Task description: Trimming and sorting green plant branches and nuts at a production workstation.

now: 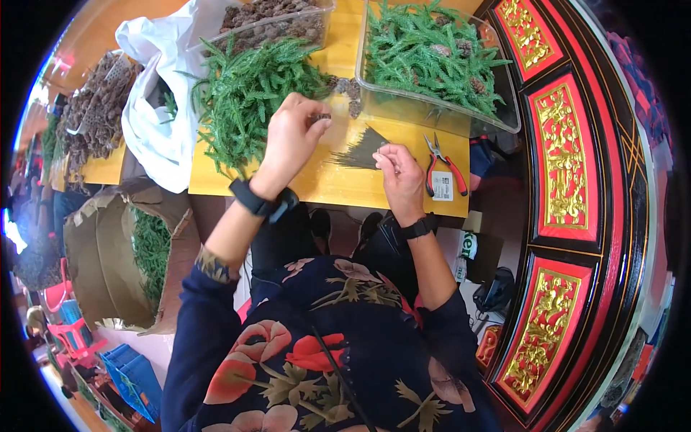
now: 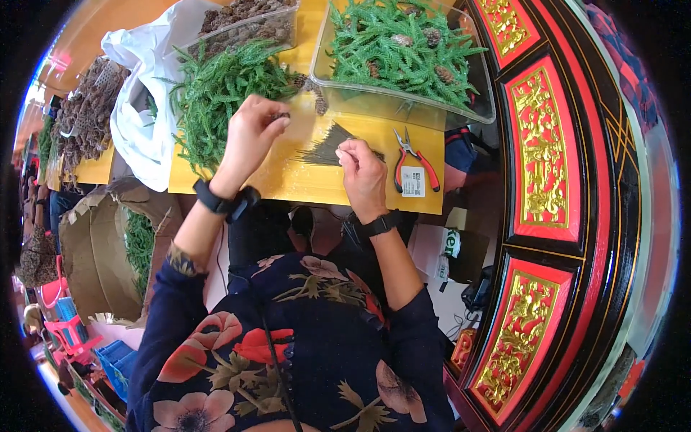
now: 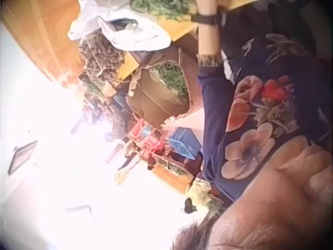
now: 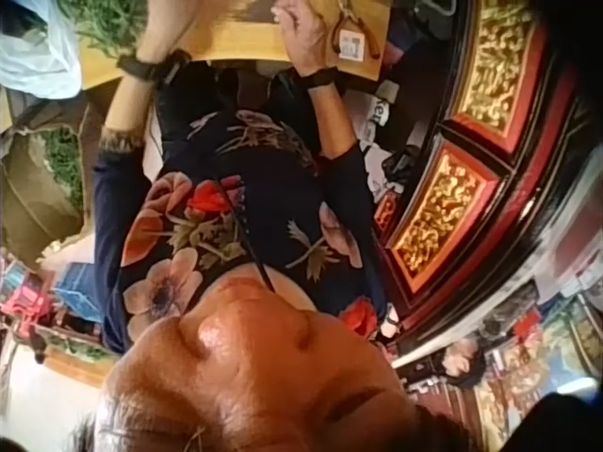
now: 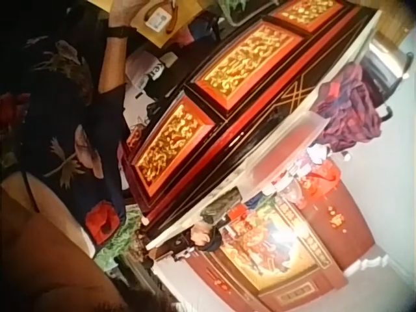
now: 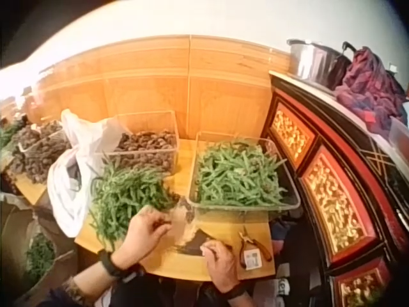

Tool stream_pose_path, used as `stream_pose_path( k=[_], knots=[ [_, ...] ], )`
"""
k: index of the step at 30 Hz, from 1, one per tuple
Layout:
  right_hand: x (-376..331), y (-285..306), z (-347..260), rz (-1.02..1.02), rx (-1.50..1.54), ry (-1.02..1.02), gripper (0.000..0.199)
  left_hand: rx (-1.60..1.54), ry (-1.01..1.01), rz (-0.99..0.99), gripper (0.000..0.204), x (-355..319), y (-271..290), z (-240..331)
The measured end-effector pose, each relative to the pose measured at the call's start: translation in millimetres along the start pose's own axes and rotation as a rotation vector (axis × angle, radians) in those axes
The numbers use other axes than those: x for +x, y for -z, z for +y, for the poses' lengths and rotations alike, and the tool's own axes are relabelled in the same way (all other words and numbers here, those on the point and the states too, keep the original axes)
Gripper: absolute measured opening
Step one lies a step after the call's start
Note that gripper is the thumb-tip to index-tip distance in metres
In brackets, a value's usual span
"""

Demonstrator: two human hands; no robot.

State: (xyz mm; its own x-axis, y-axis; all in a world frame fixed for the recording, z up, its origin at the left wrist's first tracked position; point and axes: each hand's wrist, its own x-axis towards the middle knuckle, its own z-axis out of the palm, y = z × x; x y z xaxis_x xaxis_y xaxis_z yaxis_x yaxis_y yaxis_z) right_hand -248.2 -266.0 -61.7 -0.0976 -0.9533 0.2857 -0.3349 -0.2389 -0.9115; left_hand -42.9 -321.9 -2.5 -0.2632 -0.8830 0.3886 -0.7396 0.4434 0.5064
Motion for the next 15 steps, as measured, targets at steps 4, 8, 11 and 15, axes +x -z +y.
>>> stream_pose_path(
  k=[4, 8, 11, 15],
  knots=[
    [1, -4, -29, 0.018, -0.115, 0.157, 0.010, -0.954, 0.556, 0.036, 0.021, -39, 23, 14],
    [-7, -11, -75, -0.029, 0.030, 0.135, 0.010, -1.346, 0.659, 0.133, 0.025, -62, 36, 32],
    [-14, -19, -100, -0.086, -0.043, 0.259, 0.009, -1.542, 0.677, 0.137, 0.035, -70, 47, 43],
    [-17, -27, -114, -0.118, -0.114, 0.349, 0.010, -1.605, 0.713, 0.135, 0.039, -78, 56, 44]
  ],
)
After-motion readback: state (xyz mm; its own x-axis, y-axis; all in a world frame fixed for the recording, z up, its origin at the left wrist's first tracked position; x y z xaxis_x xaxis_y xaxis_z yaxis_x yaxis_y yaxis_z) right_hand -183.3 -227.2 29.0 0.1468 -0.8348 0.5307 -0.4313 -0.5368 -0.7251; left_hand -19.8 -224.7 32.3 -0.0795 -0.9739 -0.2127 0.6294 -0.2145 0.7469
